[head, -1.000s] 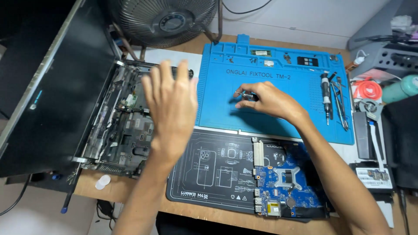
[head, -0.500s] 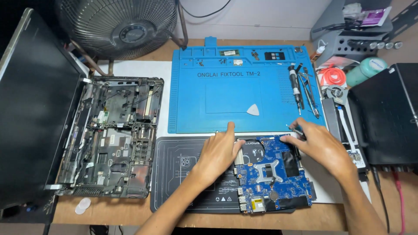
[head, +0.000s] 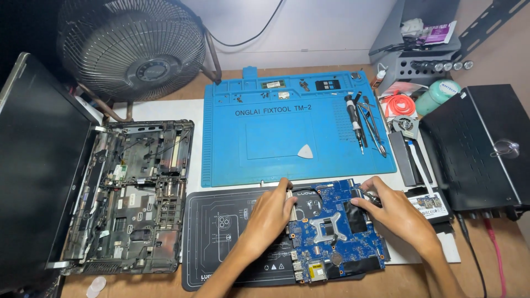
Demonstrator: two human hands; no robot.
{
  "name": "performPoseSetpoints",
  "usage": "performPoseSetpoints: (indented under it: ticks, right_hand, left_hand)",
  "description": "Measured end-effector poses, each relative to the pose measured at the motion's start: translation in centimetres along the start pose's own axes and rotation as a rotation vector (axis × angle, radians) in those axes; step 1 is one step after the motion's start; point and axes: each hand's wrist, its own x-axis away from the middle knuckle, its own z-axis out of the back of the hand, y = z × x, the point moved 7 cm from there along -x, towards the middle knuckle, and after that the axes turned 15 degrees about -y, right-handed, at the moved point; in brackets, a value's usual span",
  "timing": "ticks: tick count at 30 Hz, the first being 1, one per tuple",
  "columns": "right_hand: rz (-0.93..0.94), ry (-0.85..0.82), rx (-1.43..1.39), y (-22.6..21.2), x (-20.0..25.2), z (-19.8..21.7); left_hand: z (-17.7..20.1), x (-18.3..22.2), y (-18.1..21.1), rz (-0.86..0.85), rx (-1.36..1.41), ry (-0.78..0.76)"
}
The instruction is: Disassembling a laptop to remove the motherboard and inspect the SSD using hand tools.
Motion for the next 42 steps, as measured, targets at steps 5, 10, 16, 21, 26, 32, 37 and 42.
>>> performPoseSetpoints:
  ticks: [5, 10, 16, 21, 26, 32, 37, 42]
  right_hand:
    - [-0.01, 0.043, -0.038, -0.2, 0.1, 0.7]
    - [-0.001, 0.099, -0.045, -3.7, 1.5, 2.8]
    - [0.057, 0.117, -0.04, -6.5, -0.2, 4.6]
    - [0.195, 0.129, -0.01, -8.6, -5.3, 6.3]
    - [0.276, 0.199, -0.022, -10.8, -10.1, 7.9]
    - [0.344, 0.266, -0.107, -11.2, -14.2, 8.3]
    - [0.361, 0.334, -0.143, -10.2, -15.9, 8.6]
    - [0.377, 0.449, -0.09, -11.1, -13.9, 8.3]
  left_hand:
    - [1.4, 0.4, 0.2, -0.02, 0.079, 0.125]
    - [3.1, -0.3, 0.2, -0.07, 0.131, 0.239]
    - [6.6, -1.0, -0.3, -0.072, 0.214, 0.354]
    - [11.2, -3.2, -1.9, -0.078, 0.132, 0.517]
    - [14.8, -6.9, -3.2, -0.088, 0.131, 0.641]
    - [16.5, -10.1, -5.3, -0.083, 0.123, 0.749]
    - [16.2, -10.5, -5.7, -0.097, 0.126, 0.73]
    - [16.0, -10.7, -5.1, -0.164, -0.016, 0.675]
